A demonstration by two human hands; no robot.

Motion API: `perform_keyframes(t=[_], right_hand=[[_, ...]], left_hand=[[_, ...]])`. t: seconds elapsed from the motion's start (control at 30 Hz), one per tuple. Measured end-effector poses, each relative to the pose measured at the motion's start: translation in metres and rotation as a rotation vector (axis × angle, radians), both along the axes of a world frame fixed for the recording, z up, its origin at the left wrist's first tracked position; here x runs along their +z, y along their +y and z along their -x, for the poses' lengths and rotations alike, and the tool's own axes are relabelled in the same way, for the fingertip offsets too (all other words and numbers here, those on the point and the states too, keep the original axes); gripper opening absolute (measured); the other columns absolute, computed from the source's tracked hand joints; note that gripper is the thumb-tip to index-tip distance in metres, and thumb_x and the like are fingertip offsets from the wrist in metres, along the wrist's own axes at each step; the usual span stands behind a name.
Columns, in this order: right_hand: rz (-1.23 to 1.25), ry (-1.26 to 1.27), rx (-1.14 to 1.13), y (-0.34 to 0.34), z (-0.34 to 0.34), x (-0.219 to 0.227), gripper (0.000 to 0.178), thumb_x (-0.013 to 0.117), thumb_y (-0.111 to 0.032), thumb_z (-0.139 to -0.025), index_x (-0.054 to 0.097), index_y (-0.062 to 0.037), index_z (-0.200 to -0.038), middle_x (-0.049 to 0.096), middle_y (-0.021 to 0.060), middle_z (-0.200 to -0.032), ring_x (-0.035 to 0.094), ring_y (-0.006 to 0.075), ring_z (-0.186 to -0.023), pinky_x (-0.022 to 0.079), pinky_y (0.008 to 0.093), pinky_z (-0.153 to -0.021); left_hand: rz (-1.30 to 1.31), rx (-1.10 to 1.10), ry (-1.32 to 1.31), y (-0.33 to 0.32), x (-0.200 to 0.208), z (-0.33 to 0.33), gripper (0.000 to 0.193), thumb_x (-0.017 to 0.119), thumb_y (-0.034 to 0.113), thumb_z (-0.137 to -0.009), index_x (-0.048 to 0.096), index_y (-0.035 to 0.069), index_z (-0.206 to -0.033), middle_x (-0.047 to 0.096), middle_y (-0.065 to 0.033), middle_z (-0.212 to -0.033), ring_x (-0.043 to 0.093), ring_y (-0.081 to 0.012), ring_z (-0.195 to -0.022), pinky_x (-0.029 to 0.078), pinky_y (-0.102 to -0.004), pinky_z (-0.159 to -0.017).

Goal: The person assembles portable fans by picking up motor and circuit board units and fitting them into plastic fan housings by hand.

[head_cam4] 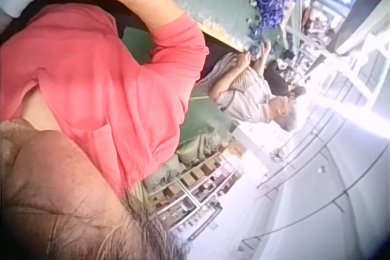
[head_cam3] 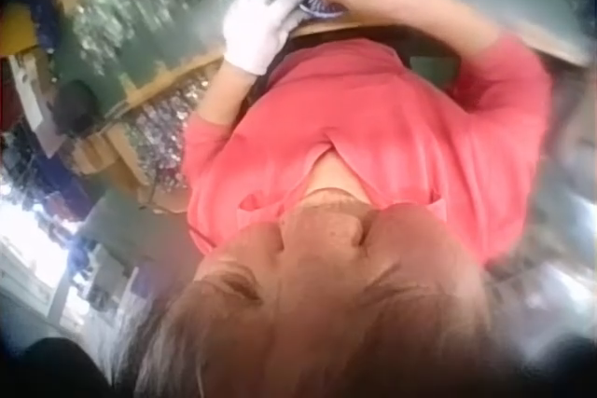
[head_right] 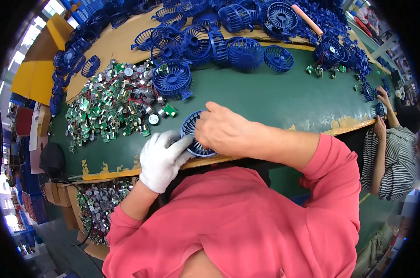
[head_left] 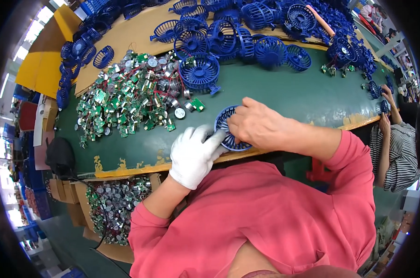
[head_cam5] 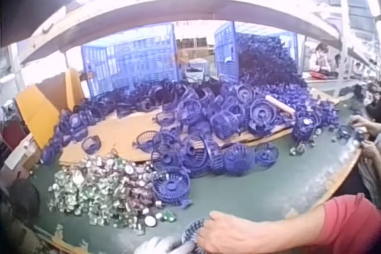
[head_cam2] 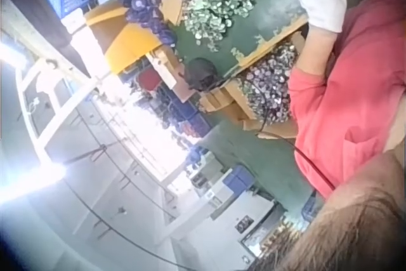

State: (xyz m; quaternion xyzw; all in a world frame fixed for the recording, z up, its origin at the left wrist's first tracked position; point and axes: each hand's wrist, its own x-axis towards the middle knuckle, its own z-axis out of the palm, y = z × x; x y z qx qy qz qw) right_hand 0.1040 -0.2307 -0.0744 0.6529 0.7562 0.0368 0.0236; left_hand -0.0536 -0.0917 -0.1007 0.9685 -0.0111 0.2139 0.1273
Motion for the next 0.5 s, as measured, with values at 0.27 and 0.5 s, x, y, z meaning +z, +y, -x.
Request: perform_keyframes(t=[0.27, 0.5], right_hand=[[-0.189, 0.139, -0.098, -0.011, 0.004, -0.011, 0.025, 0.067, -0.027, -0.074, 0.065, -0.0042, -0.085, 0.062, 0.0037, -0.075, 0.058, 0.0194, -0.075, 0.036, 0.0342, -0.073], [-0.237, 0.401, -0.109, -0.016, -0.010, -0.013, 0.027, 0.069, -0.026, -0.076, 0.065, -0.0104, -0.097, 0.060, 0.0053, -0.079, 0.057, 0.0229, -0.081, 0.038, 0.0365, -0.077]], left_hand=[[0.129, -0.078, -0.005, 0.002, 0.006, -0.001, 0.031, 0.076, 0.024, -0.068, 0.068, 0.014, -0.097, 0.061, -0.0050, -0.091, 0.056, -0.0270, -0.088, 0.043, -0.0389, -0.079], [0.299, -0.099, -0.019, 0.017, 0.021, -0.006, 0.037, 0.076, 0.020, -0.069, 0.067, 0.013, -0.104, 0.062, -0.0090, -0.096, 0.058, -0.0280, -0.092, 0.045, -0.0385, -0.084]])
